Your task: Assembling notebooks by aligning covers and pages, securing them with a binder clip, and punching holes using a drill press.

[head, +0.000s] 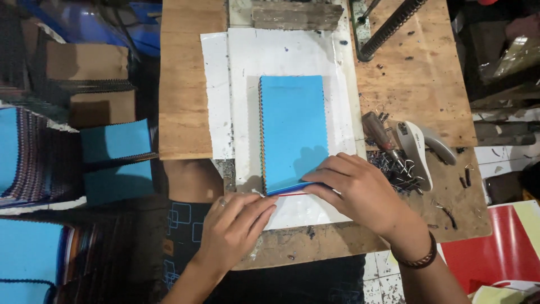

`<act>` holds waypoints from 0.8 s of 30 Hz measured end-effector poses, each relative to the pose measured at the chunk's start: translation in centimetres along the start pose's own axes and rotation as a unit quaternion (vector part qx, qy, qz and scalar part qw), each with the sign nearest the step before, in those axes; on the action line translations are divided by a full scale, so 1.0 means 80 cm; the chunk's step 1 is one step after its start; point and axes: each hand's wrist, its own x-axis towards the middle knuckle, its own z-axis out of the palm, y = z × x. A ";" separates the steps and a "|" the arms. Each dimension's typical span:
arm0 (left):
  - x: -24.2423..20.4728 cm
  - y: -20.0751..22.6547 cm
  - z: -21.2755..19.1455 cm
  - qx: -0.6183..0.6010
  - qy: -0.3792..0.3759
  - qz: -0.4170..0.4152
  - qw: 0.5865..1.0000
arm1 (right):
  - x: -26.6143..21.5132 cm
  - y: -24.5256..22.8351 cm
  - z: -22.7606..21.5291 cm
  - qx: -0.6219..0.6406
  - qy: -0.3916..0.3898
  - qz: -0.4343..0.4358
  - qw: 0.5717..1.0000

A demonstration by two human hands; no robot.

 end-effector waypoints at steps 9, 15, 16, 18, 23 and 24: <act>0.001 0.001 0.002 0.024 0.012 0.014 1.000 | -0.001 -0.001 -0.002 -0.030 -0.015 -0.006 0.999; 0.001 0.003 -0.001 0.024 -0.005 0.024 0.999 | 0.007 0.001 -0.005 -0.044 -0.031 -0.017 0.998; -0.001 0.001 0.000 0.024 -0.004 0.023 0.999 | 0.009 0.001 -0.008 -0.045 -0.032 -0.018 0.998; -0.005 -0.002 0.002 0.040 -0.009 0.013 0.999 | 0.015 0.002 -0.014 -0.037 -0.044 -0.001 0.998; 0.005 -0.002 0.003 0.034 -0.003 -0.009 0.999 | 0.045 0.016 -0.033 -0.027 -0.049 -0.005 0.998; 0.006 -0.002 0.003 0.036 -0.004 -0.005 0.999 | 0.052 0.020 -0.037 -0.038 -0.050 0.001 0.998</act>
